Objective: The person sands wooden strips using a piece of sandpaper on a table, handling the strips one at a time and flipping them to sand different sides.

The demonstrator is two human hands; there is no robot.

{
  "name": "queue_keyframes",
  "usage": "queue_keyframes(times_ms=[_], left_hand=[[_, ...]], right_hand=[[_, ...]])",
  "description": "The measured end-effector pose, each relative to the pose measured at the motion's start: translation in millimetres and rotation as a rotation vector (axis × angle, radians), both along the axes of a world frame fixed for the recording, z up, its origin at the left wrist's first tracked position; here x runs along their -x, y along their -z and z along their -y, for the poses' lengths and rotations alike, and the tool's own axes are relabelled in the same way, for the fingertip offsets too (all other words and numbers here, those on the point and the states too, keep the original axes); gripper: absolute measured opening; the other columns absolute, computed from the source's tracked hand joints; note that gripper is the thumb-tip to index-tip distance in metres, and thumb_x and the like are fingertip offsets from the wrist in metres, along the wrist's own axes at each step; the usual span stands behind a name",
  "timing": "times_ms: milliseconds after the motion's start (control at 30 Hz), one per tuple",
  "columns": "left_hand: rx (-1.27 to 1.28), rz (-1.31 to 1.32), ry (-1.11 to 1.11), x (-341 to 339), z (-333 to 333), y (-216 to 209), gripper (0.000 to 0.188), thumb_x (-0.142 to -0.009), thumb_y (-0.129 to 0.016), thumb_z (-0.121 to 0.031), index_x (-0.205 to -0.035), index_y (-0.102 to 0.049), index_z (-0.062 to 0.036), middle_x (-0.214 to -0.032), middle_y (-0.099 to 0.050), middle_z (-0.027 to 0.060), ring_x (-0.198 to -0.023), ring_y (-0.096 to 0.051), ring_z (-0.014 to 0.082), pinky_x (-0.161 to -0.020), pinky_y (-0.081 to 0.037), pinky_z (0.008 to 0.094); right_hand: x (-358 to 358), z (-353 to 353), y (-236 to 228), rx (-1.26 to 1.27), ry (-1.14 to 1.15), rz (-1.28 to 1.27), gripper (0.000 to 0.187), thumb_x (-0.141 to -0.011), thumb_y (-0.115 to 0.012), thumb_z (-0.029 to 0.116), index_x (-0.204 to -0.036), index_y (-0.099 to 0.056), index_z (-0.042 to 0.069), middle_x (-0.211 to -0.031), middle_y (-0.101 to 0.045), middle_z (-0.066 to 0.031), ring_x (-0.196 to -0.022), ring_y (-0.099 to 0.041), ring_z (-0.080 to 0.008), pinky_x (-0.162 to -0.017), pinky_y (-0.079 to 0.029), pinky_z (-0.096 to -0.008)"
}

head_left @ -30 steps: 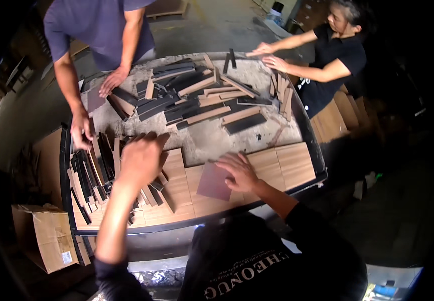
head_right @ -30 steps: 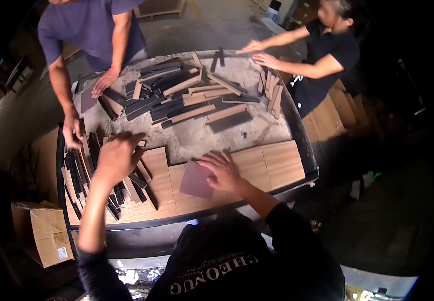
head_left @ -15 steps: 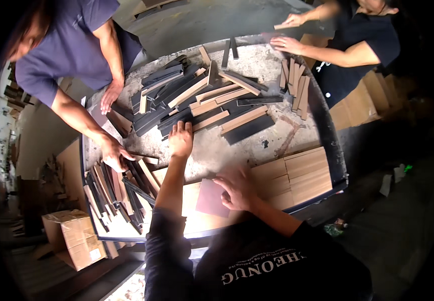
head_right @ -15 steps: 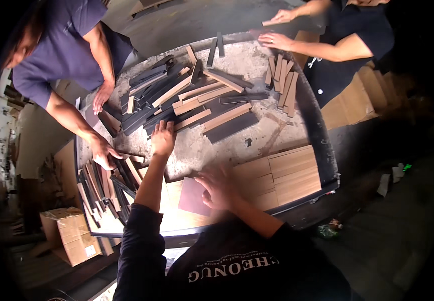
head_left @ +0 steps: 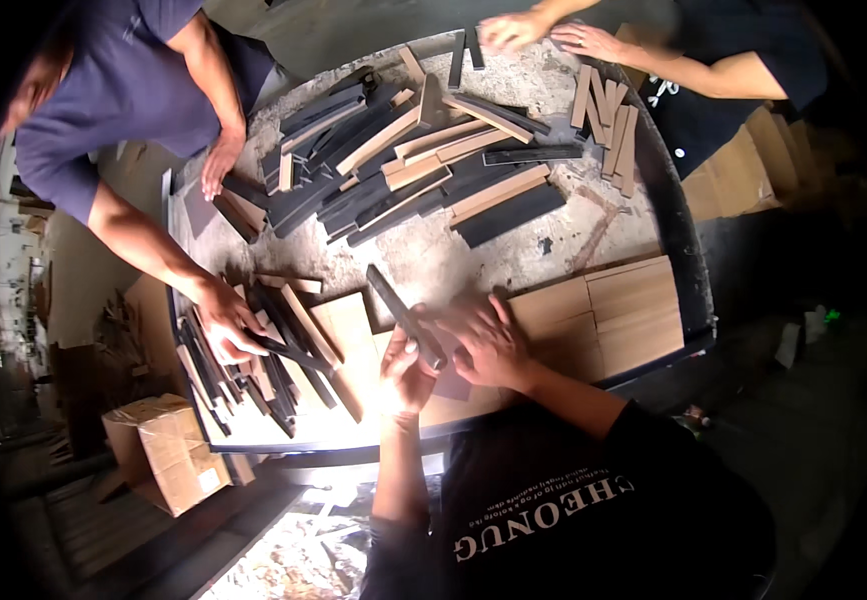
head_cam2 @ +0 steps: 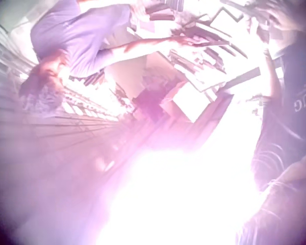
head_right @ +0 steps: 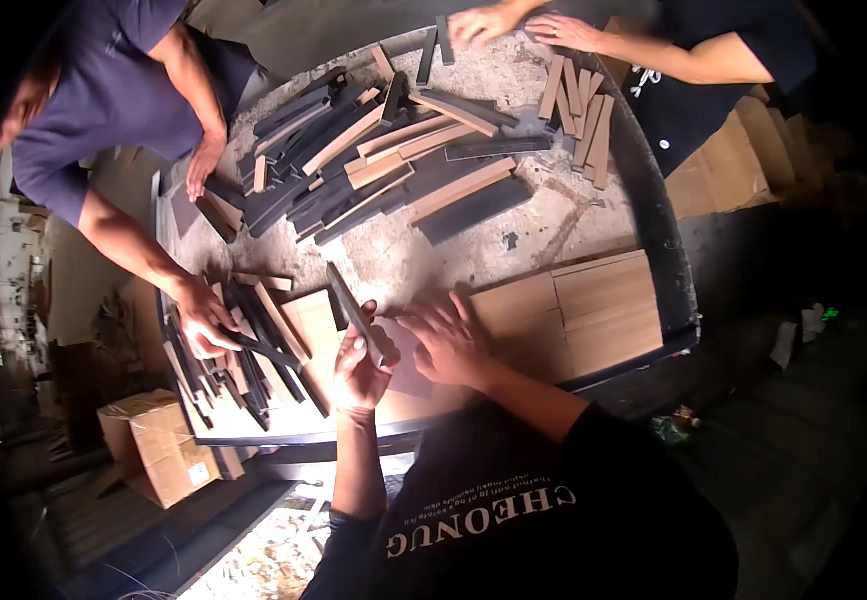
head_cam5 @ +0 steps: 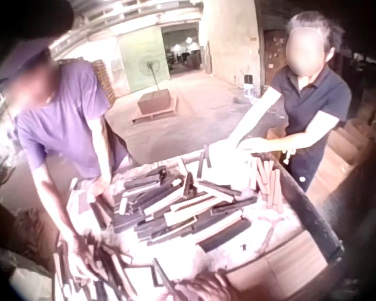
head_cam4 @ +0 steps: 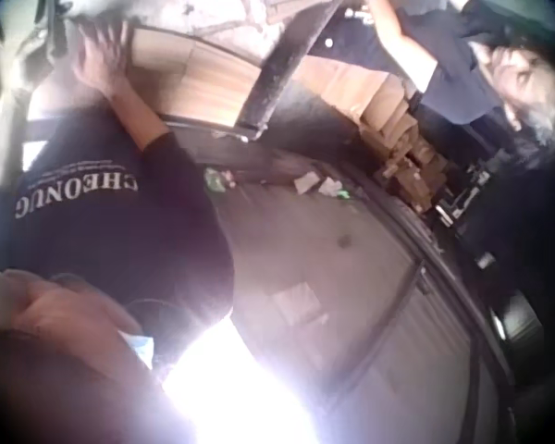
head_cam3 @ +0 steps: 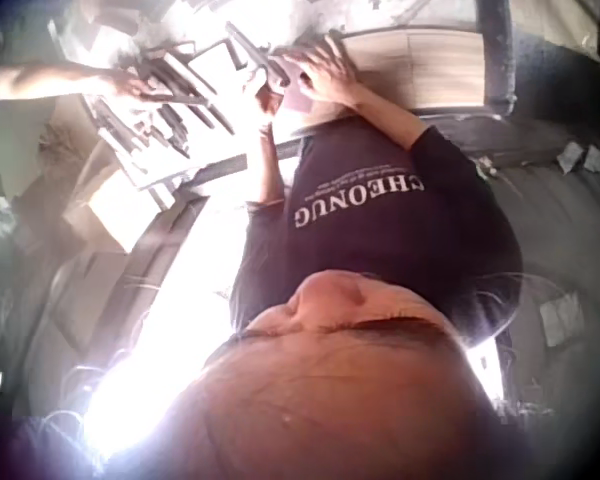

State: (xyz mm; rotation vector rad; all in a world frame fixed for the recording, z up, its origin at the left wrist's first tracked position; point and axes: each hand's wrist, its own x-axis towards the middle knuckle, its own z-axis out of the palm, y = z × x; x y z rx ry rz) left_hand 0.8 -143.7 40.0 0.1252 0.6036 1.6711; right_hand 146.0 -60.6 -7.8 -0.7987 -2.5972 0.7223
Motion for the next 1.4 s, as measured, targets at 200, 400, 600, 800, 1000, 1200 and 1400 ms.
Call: queue_keyframes(times_ms=[200,400,600,800,1000,1200,1400], left_hand=[[0.093,-0.063,-0.008,1.9,38.9,22.1,0.030,-0.085,-0.058,-0.017,-0.111,-0.056,-0.0020,-0.087,-0.060,0.0043,-0.078,-0.058,0.0131,-0.066,-0.046,0.0260],[0.251,-0.456,-0.116,8.3,52.4,14.0,0.032,-0.090,-0.057,-0.023,-0.113,-0.057,-0.0010,-0.088,-0.064,0.0068,-0.076,-0.060,0.0141,-0.068,-0.048,0.0260],[0.310,-0.623,-0.175,5.1,59.4,-1.6,0.039,-0.089,-0.063,-0.013,-0.125,-0.054,-0.0017,-0.091,-0.066,0.0036,-0.080,-0.060,0.0097,-0.076,-0.047,0.0224],[0.630,-0.983,-0.044,-5.9,65.8,18.6,0.051,-0.082,-0.069,-0.010,-0.129,-0.049,-0.0010,-0.088,-0.065,0.0044,-0.071,-0.060,0.0114,-0.066,-0.049,0.0258],[0.775,-1.655,0.048,-31.4,59.8,14.8,0.071,-0.081,-0.069,-0.018,-0.141,-0.032,-0.0085,-0.102,-0.064,0.0238,-0.084,-0.066,0.0365,-0.073,-0.051,0.0407],[0.961,-1.877,0.217,-46.0,77.8,38.2,0.068,-0.088,-0.060,-0.022,-0.146,-0.024,-0.0153,-0.101,-0.064,0.0223,-0.068,-0.066,0.0357,-0.058,-0.052,0.0426],[0.832,-2.391,0.071,-54.8,79.6,64.7,0.063,-0.084,-0.058,-0.018,-0.142,-0.034,-0.0110,-0.080,-0.065,0.0111,-0.049,-0.061,0.0206,-0.045,-0.047,0.0322]], right_hand=[[0.5,-2.0,-11.0,-0.018,-0.021,0.055,0.055,-0.071,-0.061,0.024,-0.124,-0.050,0.015,-0.133,-0.047,-0.0047,-0.125,-0.042,-0.0230,-0.109,-0.018,-0.0531],[6.8,0.9,-8.7,-0.045,-0.040,0.033,0.057,-0.070,-0.061,0.025,-0.125,-0.049,0.014,-0.132,-0.046,-0.0051,-0.127,-0.040,-0.0234,-0.110,-0.016,-0.0523],[6.1,1.0,-9.1,-0.052,-0.055,0.042,0.056,-0.071,-0.060,0.026,-0.124,-0.049,0.013,-0.131,-0.047,-0.0053,-0.127,-0.041,-0.0231,-0.109,-0.017,-0.0521],[2.0,-0.2,-8.4,-0.047,-0.057,0.052,0.057,-0.072,-0.059,0.026,-0.126,-0.048,0.014,-0.131,-0.047,-0.0050,-0.127,-0.041,-0.0237,-0.108,-0.019,-0.0524],[1.2,-3.2,-9.9,-0.033,-0.045,0.018,0.060,-0.072,-0.058,0.026,-0.129,-0.046,0.015,-0.132,-0.048,-0.0052,-0.127,-0.040,-0.0234,-0.108,-0.020,-0.0516],[3.0,0.5,-3.0,-0.051,-0.038,0.050,0.048,-0.088,-0.054,0.035,-0.132,-0.048,0.017,-0.134,-0.048,-0.0036,-0.129,-0.039,-0.0230,-0.109,-0.018,-0.0509],[3.9,3.4,1.6,-0.073,-0.012,0.086,0.046,-0.088,-0.054,0.035,-0.132,-0.050,0.024,-0.136,-0.047,-0.0014,-0.131,-0.036,-0.0218,-0.110,-0.015,-0.0510]])
